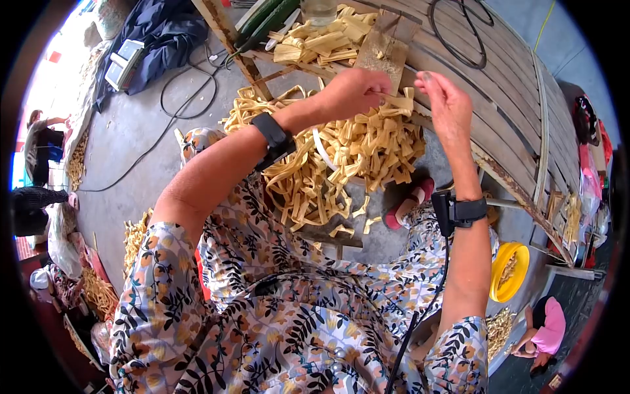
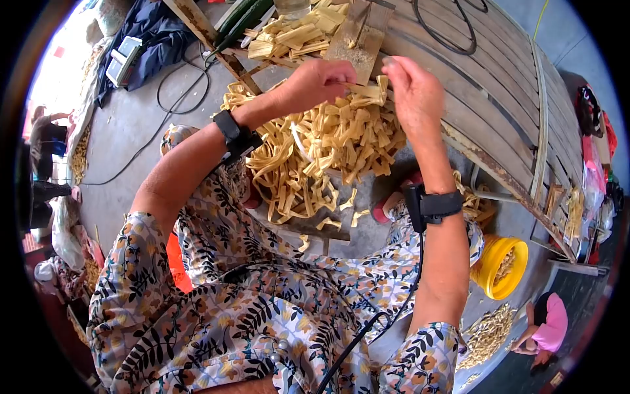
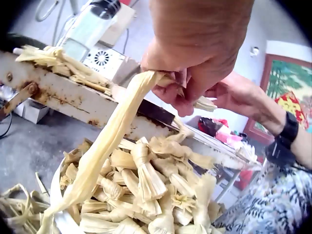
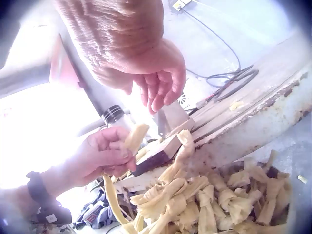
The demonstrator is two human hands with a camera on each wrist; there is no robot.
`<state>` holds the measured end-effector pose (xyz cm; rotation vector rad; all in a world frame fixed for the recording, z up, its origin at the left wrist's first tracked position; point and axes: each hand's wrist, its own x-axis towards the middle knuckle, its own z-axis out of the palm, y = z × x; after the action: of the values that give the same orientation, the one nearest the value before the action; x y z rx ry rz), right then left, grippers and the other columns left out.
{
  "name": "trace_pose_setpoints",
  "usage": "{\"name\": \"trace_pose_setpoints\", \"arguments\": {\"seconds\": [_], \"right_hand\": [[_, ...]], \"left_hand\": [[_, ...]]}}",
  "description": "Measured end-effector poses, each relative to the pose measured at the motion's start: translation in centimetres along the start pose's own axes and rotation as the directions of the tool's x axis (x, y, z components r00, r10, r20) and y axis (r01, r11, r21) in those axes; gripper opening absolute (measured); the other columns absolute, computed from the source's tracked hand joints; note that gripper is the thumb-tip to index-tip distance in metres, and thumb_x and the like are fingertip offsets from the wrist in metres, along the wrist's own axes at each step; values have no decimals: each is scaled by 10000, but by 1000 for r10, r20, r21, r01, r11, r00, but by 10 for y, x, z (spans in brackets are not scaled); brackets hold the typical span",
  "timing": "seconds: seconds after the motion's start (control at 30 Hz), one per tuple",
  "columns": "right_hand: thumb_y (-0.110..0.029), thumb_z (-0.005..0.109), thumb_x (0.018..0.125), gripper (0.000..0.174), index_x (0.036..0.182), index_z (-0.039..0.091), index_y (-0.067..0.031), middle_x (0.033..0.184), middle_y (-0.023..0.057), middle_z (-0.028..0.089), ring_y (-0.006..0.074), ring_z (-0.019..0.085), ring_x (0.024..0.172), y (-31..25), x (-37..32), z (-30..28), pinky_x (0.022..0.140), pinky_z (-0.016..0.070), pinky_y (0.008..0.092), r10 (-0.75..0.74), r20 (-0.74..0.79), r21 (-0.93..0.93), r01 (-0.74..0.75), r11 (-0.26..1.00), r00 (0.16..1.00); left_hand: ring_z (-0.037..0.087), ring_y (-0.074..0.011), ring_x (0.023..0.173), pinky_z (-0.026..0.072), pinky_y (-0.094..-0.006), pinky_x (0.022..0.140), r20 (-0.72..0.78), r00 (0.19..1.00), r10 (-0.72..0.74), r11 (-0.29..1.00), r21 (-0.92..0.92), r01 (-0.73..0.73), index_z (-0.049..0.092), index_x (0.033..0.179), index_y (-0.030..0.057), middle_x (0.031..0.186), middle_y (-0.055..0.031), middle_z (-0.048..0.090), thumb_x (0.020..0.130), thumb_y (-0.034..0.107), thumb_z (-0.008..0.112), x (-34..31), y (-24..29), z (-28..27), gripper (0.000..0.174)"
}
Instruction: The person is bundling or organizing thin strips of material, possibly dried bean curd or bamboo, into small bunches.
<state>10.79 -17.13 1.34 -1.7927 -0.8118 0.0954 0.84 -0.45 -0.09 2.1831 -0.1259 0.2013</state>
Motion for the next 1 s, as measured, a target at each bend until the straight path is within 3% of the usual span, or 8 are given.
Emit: {"name": "trace_pose_setpoints", "arguments": {"seconds": [0.1,0.2,0.37,0.5,0.63,0.73,0.93,1.0], "right_hand": [[-168,503,867,231,819,596,38,638,66,596,126,580,570,-3,-6,14,537,456,248,73,159,-147,-49,988,985],[-159,515,856,216,801,607,29,589,54,569,119,550,493,-9,-13,21,453,427,236,470,207,-20,-476,879,858],[-82,581,802,91,805,642,-14,591,-5,556,47,435,431,5,-9,1,390,353,190,443,185,37,-456,889,877],[-197,597,813,199,920,631,-32,624,11,577,36,428,439,-16,-16,-4,394,357,167,474,581,-113,-511,852,662],[-326,585,811,408,1039,569,12,548,-39,498,8,387,442,-43,-19,5,407,325,148,-81,818,519,-669,533,570],[-356,597,795,486,1066,545,44,527,-66,453,-3,382,465,-36,-18,8,437,319,136,-66,658,662,-535,525,750],[-210,664,760,349,1050,588,-31,635,-22,570,11,449,510,-29,-17,20,435,362,158,123,444,357,-302,884,887],[-171,663,760,293,1015,609,-38,642,-7,583,19,462,498,-25,-17,19,430,379,165,148,415,208,-252,945,898]], "left_hand": [[572,-206,556,459,-332,521,-22,981,195,954,236,-184,543,911,70,667,-113,576,758,72,555,-5,14,12,153],[575,-214,575,458,-357,534,-55,955,293,902,346,-257,549,921,73,653,-110,572,766,88,552,-11,14,16,157],[500,-64,560,393,-217,467,94,991,-95,994,55,90,589,866,77,644,15,557,748,190,666,-11,13,-14,180],[438,-26,555,364,-184,483,50,997,54,991,-122,-48,617,845,51,628,37,516,812,210,602,-8,-17,-39,163],[410,-22,535,351,-165,480,195,981,-12,944,-322,75,609,862,61,613,49,486,882,273,494,-9,-14,-50,242],[385,-18,519,336,-159,469,267,960,-79,612,-748,258,574,878,42,598,57,459,894,301,464,-5,-31,-22,282],[408,-34,559,369,-143,470,519,841,156,-17,-850,527,501,1068,35,809,-37,547,754,380,628,-18,-23,30,484],[442,-50,578,380,-143,464,499,851,166,7,-863,505,485,1090,26,860,-92,545,710,388,663,-18,-24,33,554]]}}
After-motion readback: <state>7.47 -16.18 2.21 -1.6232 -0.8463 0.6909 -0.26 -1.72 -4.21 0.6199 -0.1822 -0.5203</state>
